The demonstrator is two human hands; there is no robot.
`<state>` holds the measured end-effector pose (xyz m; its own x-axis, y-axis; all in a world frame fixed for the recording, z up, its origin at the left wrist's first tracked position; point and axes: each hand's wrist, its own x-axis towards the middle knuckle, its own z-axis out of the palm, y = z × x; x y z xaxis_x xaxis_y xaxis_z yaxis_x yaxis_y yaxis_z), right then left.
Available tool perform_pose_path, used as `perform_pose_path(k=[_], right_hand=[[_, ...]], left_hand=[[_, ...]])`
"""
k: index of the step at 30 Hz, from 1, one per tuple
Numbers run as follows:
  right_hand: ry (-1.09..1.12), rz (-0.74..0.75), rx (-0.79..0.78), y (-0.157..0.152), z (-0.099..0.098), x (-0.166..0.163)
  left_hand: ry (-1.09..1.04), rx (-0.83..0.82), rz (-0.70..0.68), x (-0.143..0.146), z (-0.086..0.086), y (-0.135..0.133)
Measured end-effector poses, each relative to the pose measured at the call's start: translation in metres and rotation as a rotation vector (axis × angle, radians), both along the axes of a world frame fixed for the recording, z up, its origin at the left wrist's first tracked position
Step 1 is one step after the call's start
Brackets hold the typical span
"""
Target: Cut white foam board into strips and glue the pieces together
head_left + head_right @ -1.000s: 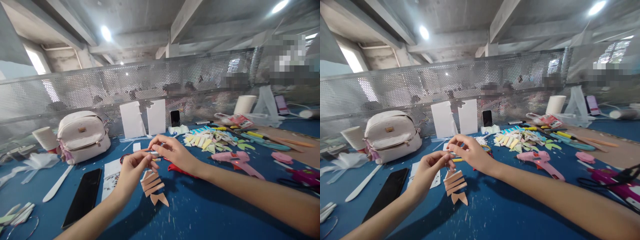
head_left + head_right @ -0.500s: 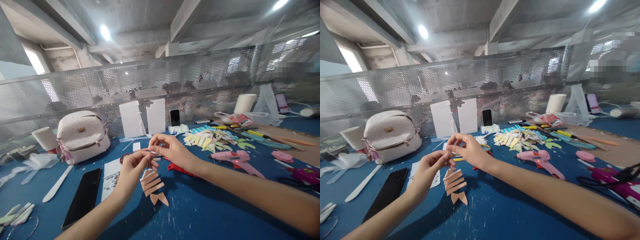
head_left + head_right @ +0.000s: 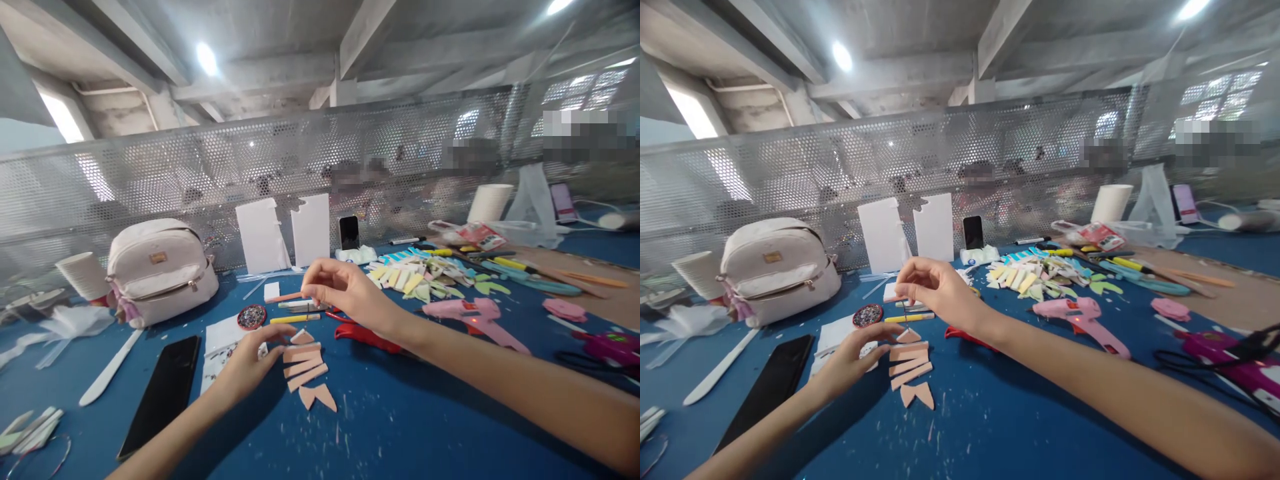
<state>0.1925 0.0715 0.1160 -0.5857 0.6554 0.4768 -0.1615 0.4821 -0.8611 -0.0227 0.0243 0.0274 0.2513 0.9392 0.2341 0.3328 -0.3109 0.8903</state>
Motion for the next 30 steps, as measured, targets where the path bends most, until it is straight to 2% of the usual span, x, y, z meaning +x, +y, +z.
perform_pose_path(k=[6, 16, 23, 30], right_hand=[[-0.008, 0.028, -0.041, 0.003, -0.005, -0.003], [-0.036, 0.096, -0.064, 0.003, -0.004, 0.007], [-0.048, 0.157, -0.081, 0.007, -0.005, 0.009], [-0.083, 0.196, -0.070, 0.006, -0.003, 0.012]], left_hand=[[-0.020, -0.031, 0.007, 0.002, -0.005, 0.013], [-0.128, -0.097, -0.068, 0.028, -0.009, 0.038], [-0.155, -0.171, -0.136, 0.040, -0.005, 0.036], [-0.089, -0.145, -0.161, 0.035, -0.001, 0.035]])
